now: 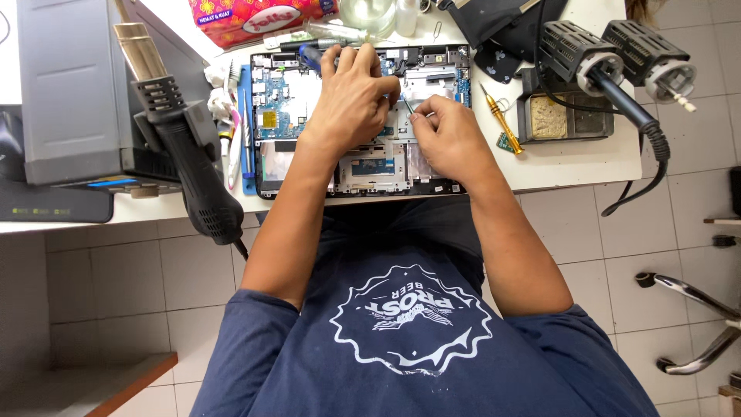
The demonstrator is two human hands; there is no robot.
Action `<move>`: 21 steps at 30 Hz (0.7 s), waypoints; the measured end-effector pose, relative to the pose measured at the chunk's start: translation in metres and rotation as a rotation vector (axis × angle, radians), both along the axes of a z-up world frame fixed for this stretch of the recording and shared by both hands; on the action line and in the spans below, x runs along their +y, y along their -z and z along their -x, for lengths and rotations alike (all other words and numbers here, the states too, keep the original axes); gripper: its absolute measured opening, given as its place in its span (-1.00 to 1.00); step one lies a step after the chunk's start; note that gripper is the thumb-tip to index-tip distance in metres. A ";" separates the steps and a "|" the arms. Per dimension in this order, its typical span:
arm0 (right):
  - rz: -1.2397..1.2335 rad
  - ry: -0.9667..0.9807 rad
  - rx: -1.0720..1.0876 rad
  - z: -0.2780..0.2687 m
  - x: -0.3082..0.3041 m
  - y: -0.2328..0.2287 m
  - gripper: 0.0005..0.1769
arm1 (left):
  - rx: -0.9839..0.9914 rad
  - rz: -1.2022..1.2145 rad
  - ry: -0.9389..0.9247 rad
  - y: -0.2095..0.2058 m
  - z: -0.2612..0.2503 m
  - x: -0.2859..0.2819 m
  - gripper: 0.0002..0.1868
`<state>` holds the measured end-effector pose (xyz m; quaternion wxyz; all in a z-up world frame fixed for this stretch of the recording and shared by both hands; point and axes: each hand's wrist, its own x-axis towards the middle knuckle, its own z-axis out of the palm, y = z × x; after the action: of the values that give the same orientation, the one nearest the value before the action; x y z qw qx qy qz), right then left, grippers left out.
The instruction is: The person uses a blue-handled screwdriver and a metal probe to work on a disassembled laptop motherboard. They repeatedly probe and adjust small components on the circuit board while seated at a workbench.
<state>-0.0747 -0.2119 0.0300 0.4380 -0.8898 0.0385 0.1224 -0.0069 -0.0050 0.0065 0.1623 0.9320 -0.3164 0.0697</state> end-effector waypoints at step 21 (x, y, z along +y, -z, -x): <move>-0.003 -0.009 -0.042 -0.002 -0.005 0.005 -0.79 | -0.147 0.082 0.098 0.009 -0.017 0.001 -0.75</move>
<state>-0.0724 -0.2169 0.0253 0.4393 -0.8918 0.0251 0.1056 0.0098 -0.0039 -0.0030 0.1797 0.9004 -0.3697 0.1427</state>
